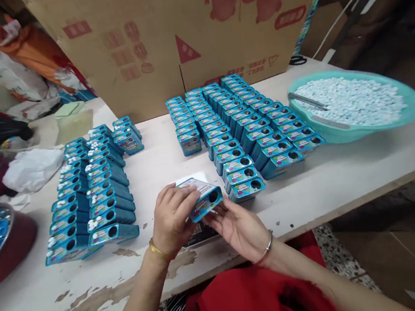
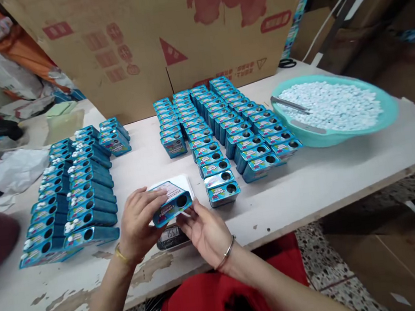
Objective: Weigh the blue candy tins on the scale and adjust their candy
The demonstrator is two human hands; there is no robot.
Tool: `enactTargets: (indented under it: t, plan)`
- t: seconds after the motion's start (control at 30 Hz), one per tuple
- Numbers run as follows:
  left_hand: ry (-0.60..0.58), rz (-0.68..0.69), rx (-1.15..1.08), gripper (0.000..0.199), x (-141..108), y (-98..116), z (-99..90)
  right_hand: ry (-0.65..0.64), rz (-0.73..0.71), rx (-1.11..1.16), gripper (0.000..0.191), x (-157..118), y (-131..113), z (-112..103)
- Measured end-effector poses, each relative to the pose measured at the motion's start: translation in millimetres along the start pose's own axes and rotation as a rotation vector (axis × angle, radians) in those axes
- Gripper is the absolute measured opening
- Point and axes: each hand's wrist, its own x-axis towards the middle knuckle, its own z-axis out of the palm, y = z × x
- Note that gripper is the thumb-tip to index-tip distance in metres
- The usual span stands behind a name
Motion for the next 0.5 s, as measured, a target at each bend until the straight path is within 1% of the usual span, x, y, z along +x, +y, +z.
enactTargets:
  t: [0.07, 0.13, 0.2, 0.27, 0.33, 0.37, 0.43, 0.5]
  plan:
    - [0.007, 0.094, 0.129, 0.035, -4, 4, -6.4, 0.01, -0.002, 0.079, 0.012, 5, -6, 6]
    - [0.027, 0.131, 0.188, 0.039, -9, 2, -5.9, 0.055, 0.016, 0.109, 0.012, 6, -9, 12]
    - [0.031, 0.128, 0.192, 0.04, -14, -1, -2.2, 0.087, 0.026, 0.119, 0.015, 7, -10, 16]
    - [0.053, 0.093, 0.153, 0.04, -17, -4, 1.4, 0.089, 0.021, 0.121, 0.017, 6, -8, 16]
    - [0.094, 0.026, 0.069, 0.038, -18, -5, 4.7, 0.077, 0.004, 0.107, 0.015, 5, -7, 12]
    - [0.12, -0.029, 0.009, 0.037, -18, -5, 6.8, 0.072, -0.006, 0.089, 0.013, 5, -7, 10]
    - [0.167, -0.176, -0.144, 0.036, -19, -6, 13.0, 0.059, -0.029, 0.028, 0.006, 5, -7, 2]
    - [0.202, -0.324, -0.304, 0.037, -20, -10, 22.2, 0.046, -0.052, -0.05, 0.013, 4, -7, -8]
